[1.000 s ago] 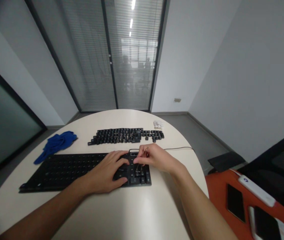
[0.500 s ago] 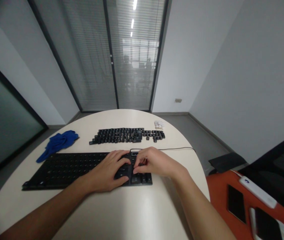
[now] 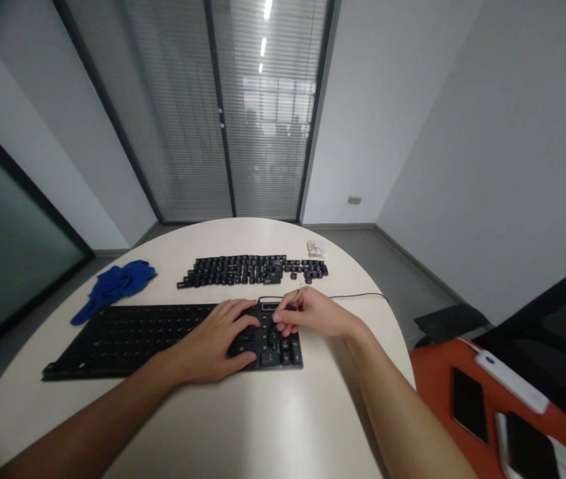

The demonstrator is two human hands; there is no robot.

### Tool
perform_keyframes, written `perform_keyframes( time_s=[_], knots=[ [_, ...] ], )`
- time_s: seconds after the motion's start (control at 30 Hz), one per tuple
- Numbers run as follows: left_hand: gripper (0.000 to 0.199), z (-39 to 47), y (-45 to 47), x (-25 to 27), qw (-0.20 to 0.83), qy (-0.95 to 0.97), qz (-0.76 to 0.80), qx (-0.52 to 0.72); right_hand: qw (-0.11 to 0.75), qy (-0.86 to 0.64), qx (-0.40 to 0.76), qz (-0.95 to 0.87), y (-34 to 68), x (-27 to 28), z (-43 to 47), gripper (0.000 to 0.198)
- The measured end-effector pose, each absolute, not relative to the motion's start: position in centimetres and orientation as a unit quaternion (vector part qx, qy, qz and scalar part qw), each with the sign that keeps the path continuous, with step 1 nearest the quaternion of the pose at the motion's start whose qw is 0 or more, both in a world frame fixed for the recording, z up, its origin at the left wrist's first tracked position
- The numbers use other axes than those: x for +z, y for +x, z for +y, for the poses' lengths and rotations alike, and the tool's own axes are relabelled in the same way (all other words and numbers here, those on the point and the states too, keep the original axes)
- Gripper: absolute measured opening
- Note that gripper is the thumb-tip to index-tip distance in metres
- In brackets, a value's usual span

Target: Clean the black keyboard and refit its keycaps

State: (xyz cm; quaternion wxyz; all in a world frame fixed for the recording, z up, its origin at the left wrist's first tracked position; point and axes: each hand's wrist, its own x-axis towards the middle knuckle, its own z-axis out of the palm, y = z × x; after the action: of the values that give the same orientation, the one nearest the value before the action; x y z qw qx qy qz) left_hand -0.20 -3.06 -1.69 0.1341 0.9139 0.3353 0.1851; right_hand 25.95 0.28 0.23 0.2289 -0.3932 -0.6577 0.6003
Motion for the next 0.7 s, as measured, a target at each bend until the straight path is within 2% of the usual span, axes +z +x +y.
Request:
perform_keyframes(
  time_s=[0.1, 0.27, 0.53, 0.7],
  knots=[
    [0.042, -2.8, -0.2, -2.0, 0.150, 0.905, 0.338, 0.209, 0.281, -0.380, 0.581, -0.662, 25.5, 0.0, 0.3, 0.030],
    [0.025, -1.9, 0.1, -2.5, 0.209, 0.859, 0.370, 0.286, 0.333, -0.342, 0.533, -0.699, 24.3, -0.1, -0.1, 0.028],
    [0.017, -1.0, 0.0, -3.0, 0.285, 0.795, 0.425, 0.326, 0.346, -0.349, 0.447, -0.747, 23.3, 0.1, -0.4, 0.026],
    [0.018, -0.8, -0.2, -3.1, 0.320, 0.787, 0.401, 0.342, 0.335, -0.345, 0.453, -0.750, 23.1, -0.5, -0.4, 0.030]
  ],
)
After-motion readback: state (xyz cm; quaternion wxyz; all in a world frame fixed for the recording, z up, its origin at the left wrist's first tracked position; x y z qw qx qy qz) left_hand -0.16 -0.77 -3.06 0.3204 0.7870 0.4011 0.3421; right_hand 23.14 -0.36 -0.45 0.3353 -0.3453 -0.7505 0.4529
